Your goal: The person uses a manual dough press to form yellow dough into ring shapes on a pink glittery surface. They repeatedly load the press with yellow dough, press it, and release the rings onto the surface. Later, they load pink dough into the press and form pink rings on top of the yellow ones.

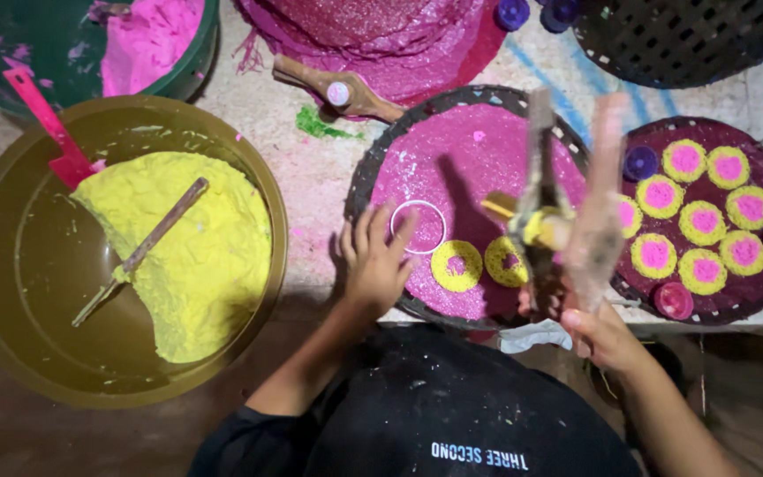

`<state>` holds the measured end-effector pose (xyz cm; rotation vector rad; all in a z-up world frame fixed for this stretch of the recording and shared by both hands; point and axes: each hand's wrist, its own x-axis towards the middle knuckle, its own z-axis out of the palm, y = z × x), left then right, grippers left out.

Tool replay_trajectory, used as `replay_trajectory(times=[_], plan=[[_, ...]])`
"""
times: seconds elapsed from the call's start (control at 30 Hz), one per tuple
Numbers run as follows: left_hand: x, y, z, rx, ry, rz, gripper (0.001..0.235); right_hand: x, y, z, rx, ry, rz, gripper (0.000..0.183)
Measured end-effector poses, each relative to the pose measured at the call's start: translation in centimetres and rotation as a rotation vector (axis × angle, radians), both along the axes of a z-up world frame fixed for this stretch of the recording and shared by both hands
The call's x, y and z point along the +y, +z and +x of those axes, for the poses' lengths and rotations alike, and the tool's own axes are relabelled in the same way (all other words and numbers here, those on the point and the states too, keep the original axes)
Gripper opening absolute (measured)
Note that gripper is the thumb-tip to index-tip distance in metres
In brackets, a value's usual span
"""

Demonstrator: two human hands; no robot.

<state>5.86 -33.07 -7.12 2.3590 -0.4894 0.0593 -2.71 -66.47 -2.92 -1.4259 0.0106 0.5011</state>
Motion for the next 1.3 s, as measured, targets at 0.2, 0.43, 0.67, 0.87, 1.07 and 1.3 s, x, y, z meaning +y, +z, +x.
replay_trajectory(times=[0.2, 0.43, 0.67, 0.87, 1.07, 1.3], plan=[[-0.2, 2.3, 6.5, 1.005, -0.488, -1.937, 0.083, 1.6, -0.8, 2.0, 0.415, 0.451, 0.324, 0.089], [-2.3, 2.3, 8.7, 0.663, -0.733, -2.053, 0.046, -0.5, 3.5, 9.7, 0.706, 0.437, -0.135, 0.077], [-2.9, -1.2, 13.5, 0.542, -0.610, -2.349, 0.030, 2.7, 6.1, 15.8, 0.623, 0.448, -0.645, 0.086], [-0.4, -3.7, 14.2, 0.443, -0.713, -2.386, 0.033, 7.0, 5.9, 16.2, 0.400, 0.592, -0.684, 0.094], [-1.4, -5.8, 13.0, 0.471, -0.559, -2.414, 0.025, 7.3, 6.3, 15.6, 0.419, 0.629, -0.841, 0.102], [-4.3, -5.7, 15.2, 0.518, -0.676, -2.445, 0.027, 6.5, 7.0, 15.6, 0.286, 0.483, -1.020, 0.088]])
